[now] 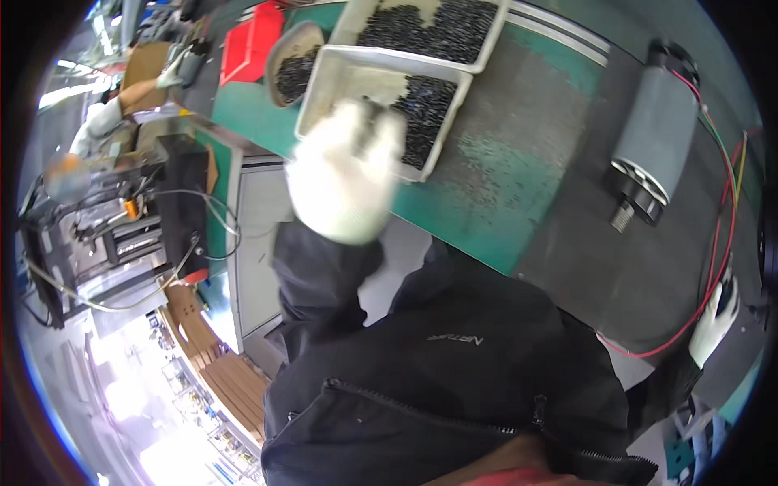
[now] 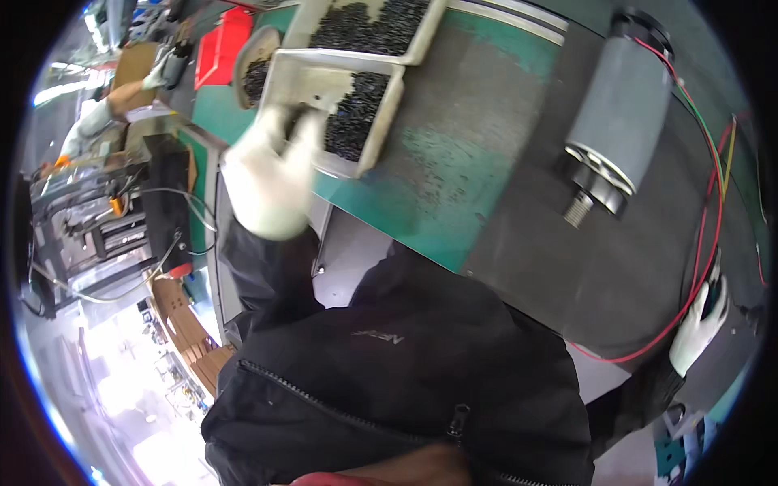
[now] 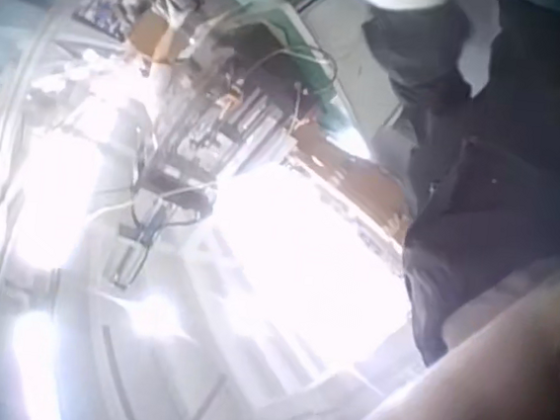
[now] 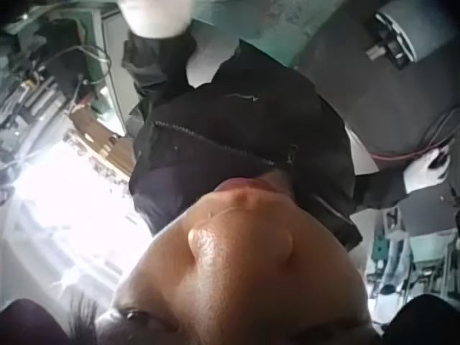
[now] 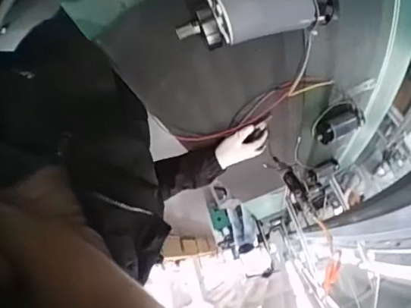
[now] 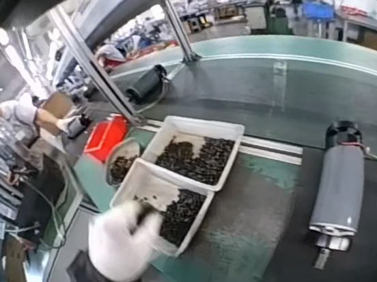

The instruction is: Assembling a fan and a motor unit using pliers and a power screwdriver on a production line.

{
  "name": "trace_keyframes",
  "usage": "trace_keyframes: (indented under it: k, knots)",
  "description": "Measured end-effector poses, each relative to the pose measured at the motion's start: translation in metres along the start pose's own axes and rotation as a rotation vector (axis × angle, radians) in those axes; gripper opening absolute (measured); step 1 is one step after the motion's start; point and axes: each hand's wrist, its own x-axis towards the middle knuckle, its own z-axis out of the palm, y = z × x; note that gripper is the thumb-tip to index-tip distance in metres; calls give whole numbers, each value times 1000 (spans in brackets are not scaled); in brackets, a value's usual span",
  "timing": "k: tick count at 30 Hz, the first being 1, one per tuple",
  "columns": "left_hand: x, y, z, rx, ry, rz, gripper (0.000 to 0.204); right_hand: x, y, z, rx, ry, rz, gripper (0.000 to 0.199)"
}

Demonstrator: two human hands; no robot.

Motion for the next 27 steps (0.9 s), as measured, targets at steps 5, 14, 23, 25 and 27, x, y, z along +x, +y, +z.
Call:
trace_keyframes:
  k: [5,14,23,25,27]
  knots:
    - [87,-156,-24,482,-41,-180,26,18,7,13,-147,-52,-89,47]
    - [184,-215,29,639,-204,-240,37,3,6,9,-155,-72,-83,50]
    - [189,-211,38,720,-224,-132,33,1,8,17,-141,9,-99,48]
    - [189,-227,44,697,-172,-116,32,1,5,16,-169,17,-87,48]
    - [192,-232,51,684,-195,-125,32,0,5,14,-186,16,-90,47]
